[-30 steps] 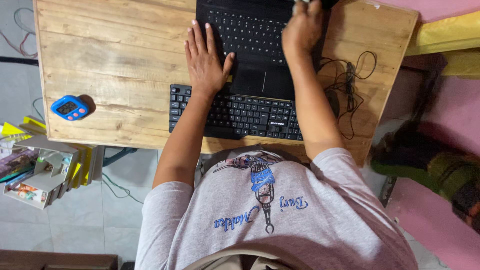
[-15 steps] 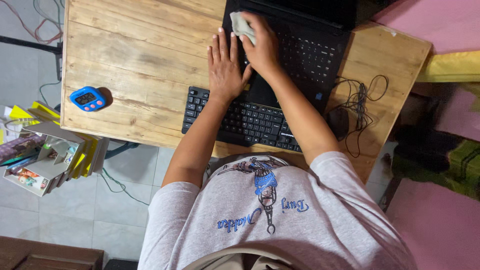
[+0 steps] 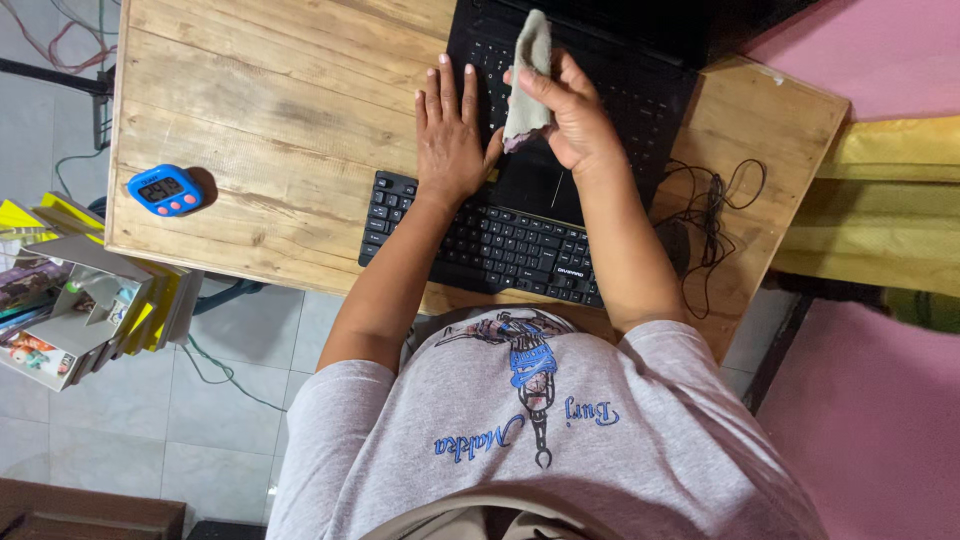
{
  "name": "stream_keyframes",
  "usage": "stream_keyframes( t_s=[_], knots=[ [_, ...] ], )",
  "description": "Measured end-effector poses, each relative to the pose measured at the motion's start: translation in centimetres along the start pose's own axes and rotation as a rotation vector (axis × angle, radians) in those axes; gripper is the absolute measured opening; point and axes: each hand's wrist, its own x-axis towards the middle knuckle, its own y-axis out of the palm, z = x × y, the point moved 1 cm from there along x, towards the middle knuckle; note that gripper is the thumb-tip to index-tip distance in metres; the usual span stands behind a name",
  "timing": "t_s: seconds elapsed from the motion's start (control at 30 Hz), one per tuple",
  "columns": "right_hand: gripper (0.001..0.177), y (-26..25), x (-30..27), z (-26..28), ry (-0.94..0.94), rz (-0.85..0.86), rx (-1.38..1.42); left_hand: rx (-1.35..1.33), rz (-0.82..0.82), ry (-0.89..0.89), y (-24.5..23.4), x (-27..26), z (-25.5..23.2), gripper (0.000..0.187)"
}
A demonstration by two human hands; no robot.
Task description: The person wipes an external keyboard, a laptop keyboard, a laptop screen, and a mouse with a cloth.
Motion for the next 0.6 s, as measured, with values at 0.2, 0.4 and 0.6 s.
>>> stream_keyframes(
  t_s=[0.2, 0.4, 0.6],
  knots=[
    [0.034, -0.9, 0.3, -0.4, -0.198, -0.062, -0.066, -0.024, -0.025, -0.003, 0.0, -0.1, -0.1, 0.092],
    [0.036, -6.9, -0.4, 4.8, -1.014, -0.618, -0.881, -0.025, -0.040, 0.009, 0.1, -0.1, 0.0, 0.090],
    [0.047, -19.5, -0.4, 10.6, -1.388, -1.177, -0.680, -0.035, -0.040, 0.003, 0.2, 0.0, 0.1, 0.089]
  ],
)
